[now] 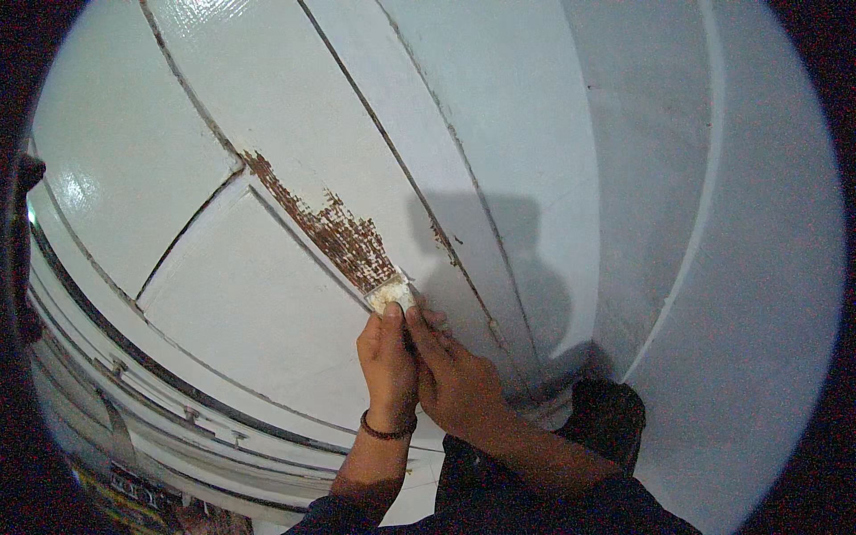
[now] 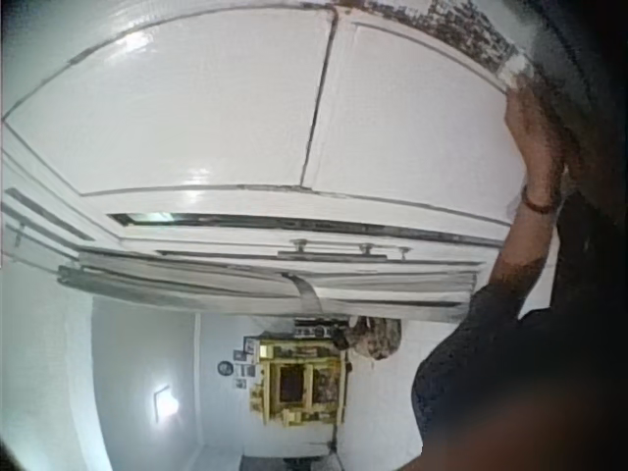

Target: The person uses a metal scraper to remove old paint from a white surface. They repeatedly scrape a vertical seam, revealing brown material underneath the white paint.

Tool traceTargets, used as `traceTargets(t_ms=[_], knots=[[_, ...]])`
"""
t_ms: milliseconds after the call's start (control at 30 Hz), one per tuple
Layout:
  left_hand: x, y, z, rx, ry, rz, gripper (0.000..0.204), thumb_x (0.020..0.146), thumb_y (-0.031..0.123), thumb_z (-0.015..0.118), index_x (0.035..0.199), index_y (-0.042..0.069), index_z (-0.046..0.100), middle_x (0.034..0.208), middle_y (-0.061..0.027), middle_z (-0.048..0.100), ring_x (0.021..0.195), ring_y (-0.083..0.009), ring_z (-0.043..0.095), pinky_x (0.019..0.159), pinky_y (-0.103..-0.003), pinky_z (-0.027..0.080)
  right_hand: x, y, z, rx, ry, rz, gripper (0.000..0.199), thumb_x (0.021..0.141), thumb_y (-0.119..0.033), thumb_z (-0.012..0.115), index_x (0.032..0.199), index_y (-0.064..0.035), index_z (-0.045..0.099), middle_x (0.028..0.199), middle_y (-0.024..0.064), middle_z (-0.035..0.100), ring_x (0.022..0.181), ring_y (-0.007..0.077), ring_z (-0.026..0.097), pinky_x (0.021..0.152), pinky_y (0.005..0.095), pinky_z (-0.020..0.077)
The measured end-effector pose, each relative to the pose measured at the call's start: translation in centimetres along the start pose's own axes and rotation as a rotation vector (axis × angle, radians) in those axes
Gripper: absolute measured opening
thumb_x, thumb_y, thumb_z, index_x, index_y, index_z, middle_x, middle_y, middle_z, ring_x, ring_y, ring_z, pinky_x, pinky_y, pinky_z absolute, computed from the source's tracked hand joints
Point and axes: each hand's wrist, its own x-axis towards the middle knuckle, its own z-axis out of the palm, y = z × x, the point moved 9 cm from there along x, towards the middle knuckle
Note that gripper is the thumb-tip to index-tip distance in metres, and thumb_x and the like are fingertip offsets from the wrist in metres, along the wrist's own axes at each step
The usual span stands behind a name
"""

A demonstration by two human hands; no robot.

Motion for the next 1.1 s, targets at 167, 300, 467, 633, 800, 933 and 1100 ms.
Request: traceTargets(t_ms=[167, 300, 467, 633, 800, 933, 1100], knots=[[0.0, 0.6, 0.5, -0.088, -0.059, 0.014, 0.036, 0.11, 0.029, 0.043, 0.106, -0.002, 0.061, 0.092, -0.014, 0.073, 0.075, -0.0163, 0.068, 0.07, -0.03, 0.057, 0.3, -0.2, 0.1, 0.015, 0.017, -0.026, 0.066, 0.093, -0.013, 0.055, 0.155, -0.005, 0.033, 0.123, 0.0303, 0.062, 0.098, 0.0445, 0.068, 0.075, 0.0498, 0.0592], [0.1, 0.6, 0.2, 0.04, -0.026, 0.002, 0.036, 0.11, 0.029, 0.042, 0.105, -0.002, 0.061, 0.092, -0.0139, 0.073, 0.077, -0.0157, 0.068, 0.07, -0.03, 0.057, 0.3, -0.5, -0.4, 0.037, 0.037, -0.045, 0.066, 0.093, -0.012, 0.054, 0.155, -0.005, 0.032, 0.12, 0.0302, 0.063, 0.098, 0.0458, 0.067, 0.076, 0.0507, 0.0586], [0.1, 0.8, 0.5, -0.039, -0.056, 0.025, 0.037, 0.11, 0.029, 0.042, 0.105, -0.003, 0.061, 0.092, -0.0138, 0.073, 0.077, -0.0153, 0.068, 0.07, -0.029, 0.057, 0.3, -0.3, -0.2, 0.032, -0.015, -0.001, 0.065, 0.093, -0.011, 0.053, 0.155, -0.0045, 0.033, 0.126, 0.0311, 0.06, 0.103, 0.0473, 0.065, 0.08, 0.051, 0.0582], [0.3, 1.4, 0.5, 0.094, -0.032, 0.039, 0.037, 0.11, 0.029, 0.042, 0.105, -0.003, 0.061, 0.091, -0.0138, 0.073, 0.076, -0.0166, 0.068, 0.07, -0.031, 0.058, 0.7, -0.9, -0.7, 0.027, 0.044, -0.073, 0.063, 0.094, -0.011, 0.052, 0.154, -0.0033, 0.034, 0.129, 0.0321, 0.058, 0.108, 0.0469, 0.064, 0.084, 0.051, 0.0575], [0.3, 1.9, 0.8, 0.056, -0.033, 0.043, 0.037, 0.11, 0.029, 0.043, 0.108, -0.003, 0.061, 0.091, -0.0143, 0.073, 0.075, -0.0181, 0.068, 0.07, -0.032, 0.058, 1.0, -0.3, -0.4, 0.059, -0.025, 0.001, 0.062, 0.095, -0.013, 0.053, 0.154, -0.0035, 0.034, 0.132, 0.032, 0.057, 0.112, 0.0463, 0.063, 0.087, 0.0496, 0.0569], [0.1, 1.6, 0.8, 0.072, -0.022, 0.026, 0.038, 0.11, 0.029, 0.042, 0.111, -0.003, 0.062, 0.091, -0.0144, 0.073, 0.075, -0.018, 0.068, 0.07, -0.032, 0.058, 0.9, -0.8, -0.8, 0.011, -0.009, -0.011, 0.063, 0.095, -0.012, 0.053, 0.154, -0.0037, 0.034, 0.127, 0.0318, 0.06, 0.104, 0.0472, 0.065, 0.081, 0.0504, 0.0576], [0.6, 2.3, 0.8, 0.076, -0.027, 0.079, 0.036, 0.109, 0.028, 0.044, 0.11, -0.003, 0.063, 0.091, -0.0148, 0.073, 0.075, -0.0184, 0.068, 0.068, -0.031, 0.057, 1.3, -1.0, -1.0, 0.068, 0.008, -0.027, 0.063, 0.094, -0.011, 0.052, 0.154, -0.0038, 0.034, 0.122, 0.0329, 0.062, 0.098, 0.0478, 0.066, 0.078, 0.0514, 0.0579]])
